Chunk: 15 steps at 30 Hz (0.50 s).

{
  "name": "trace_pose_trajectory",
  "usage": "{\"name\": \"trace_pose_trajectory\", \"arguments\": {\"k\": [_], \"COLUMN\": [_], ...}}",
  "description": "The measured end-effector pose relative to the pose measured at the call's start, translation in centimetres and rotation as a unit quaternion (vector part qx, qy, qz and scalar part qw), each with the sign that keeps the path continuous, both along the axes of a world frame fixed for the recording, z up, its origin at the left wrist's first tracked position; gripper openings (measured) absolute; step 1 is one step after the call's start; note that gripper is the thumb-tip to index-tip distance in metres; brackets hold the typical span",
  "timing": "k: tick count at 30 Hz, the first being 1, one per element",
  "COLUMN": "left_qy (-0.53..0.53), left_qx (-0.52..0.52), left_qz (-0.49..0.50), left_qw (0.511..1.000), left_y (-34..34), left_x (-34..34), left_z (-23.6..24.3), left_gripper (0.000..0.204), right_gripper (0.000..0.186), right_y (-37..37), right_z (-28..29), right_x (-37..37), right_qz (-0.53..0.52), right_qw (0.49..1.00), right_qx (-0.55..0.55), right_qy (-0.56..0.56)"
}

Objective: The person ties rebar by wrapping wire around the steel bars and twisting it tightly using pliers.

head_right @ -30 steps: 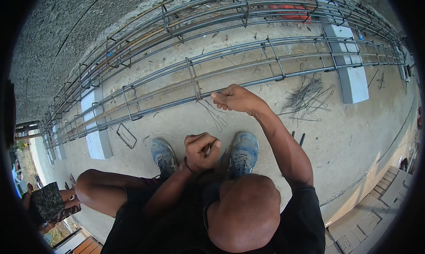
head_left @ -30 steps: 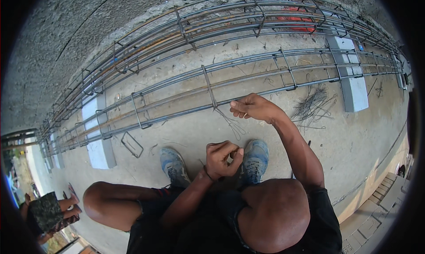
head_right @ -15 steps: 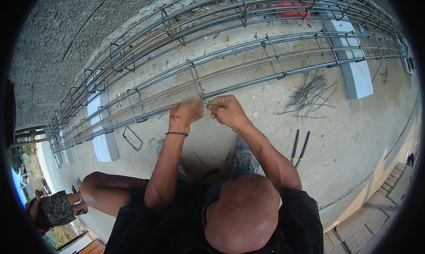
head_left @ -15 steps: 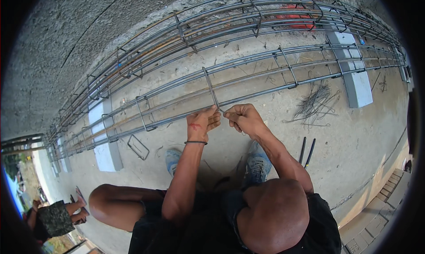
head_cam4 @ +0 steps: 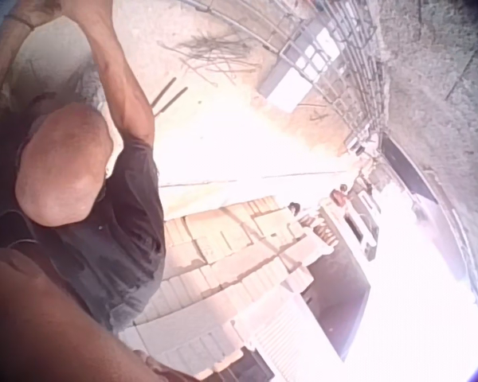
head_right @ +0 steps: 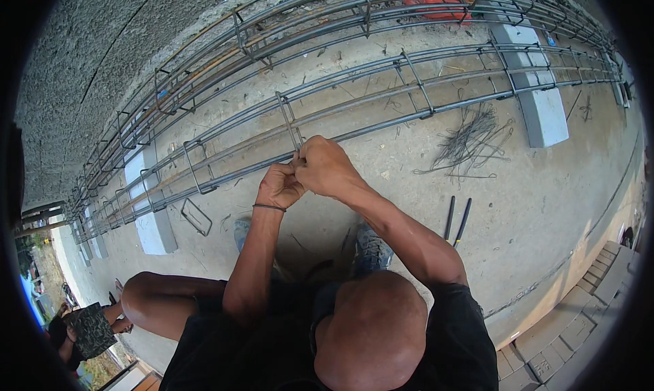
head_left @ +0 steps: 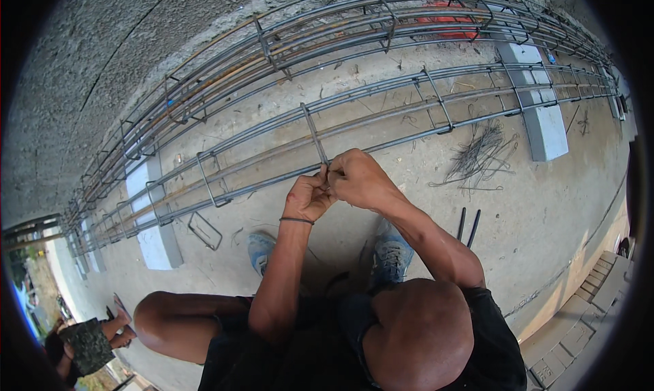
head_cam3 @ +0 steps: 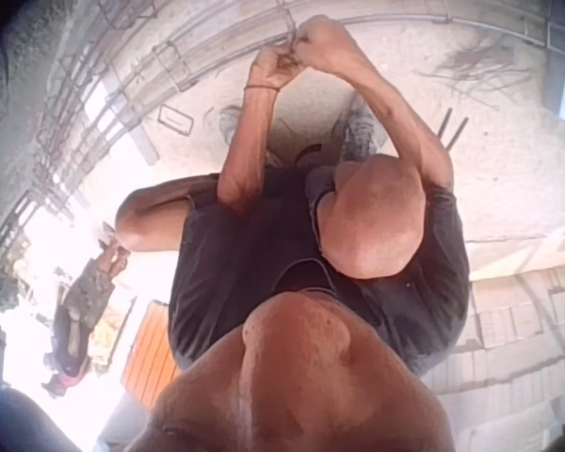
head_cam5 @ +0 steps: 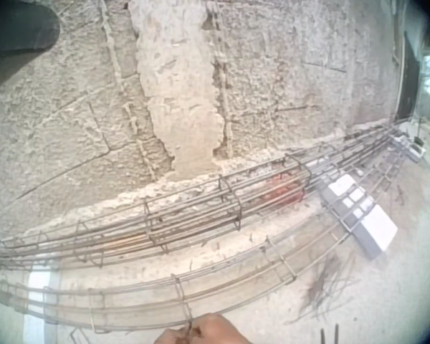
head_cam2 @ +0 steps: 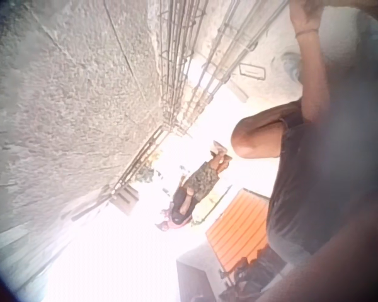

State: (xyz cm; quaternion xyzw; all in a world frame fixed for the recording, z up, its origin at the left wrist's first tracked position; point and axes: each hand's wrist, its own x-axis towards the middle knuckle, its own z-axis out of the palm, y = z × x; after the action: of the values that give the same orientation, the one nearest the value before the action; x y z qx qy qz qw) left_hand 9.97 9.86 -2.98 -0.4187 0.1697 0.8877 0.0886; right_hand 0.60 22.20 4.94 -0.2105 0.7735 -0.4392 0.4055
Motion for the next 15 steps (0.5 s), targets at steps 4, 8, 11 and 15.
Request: {"name": "trace_pose_trajectory", "arguments": {"k": [4, 8, 11, 15], "left_qy": [0.078, 0.063, 0.011, 0.016], "left_qx": [0.031, 0.057, 0.028, 0.035], "left_qz": [0.001, 0.045, 0.081, 0.040], "left_qw": [0.996, 0.995, 0.996, 0.998], "left_y": [0.0, -0.7, 1.1, 1.6], "left_x": [0.4, 1.9, 1.0, 0.8], "left_z": [-2.3, -2.4, 0.6, 1.1], "left_gripper": [0.013, 0.013, 0.018, 0.017], "right_gripper": [0.018, 0.029, 0.031, 0.050], "right_y": [0.9, 6.7, 17.5, 30.2], "right_z": [0.6, 1.0, -4.6, -10.4], "right_x": [1.9, 1.3, 1.7, 4.4], "right_qz": [0.032, -0.064, -0.079, -0.024], "right_qw": [0.992, 0.975, 0.942, 0.853], "right_qx": [-0.032, -0.060, 0.245, 0.440], "right_qy": [0.115, -0.204, 0.216, 0.279]}}
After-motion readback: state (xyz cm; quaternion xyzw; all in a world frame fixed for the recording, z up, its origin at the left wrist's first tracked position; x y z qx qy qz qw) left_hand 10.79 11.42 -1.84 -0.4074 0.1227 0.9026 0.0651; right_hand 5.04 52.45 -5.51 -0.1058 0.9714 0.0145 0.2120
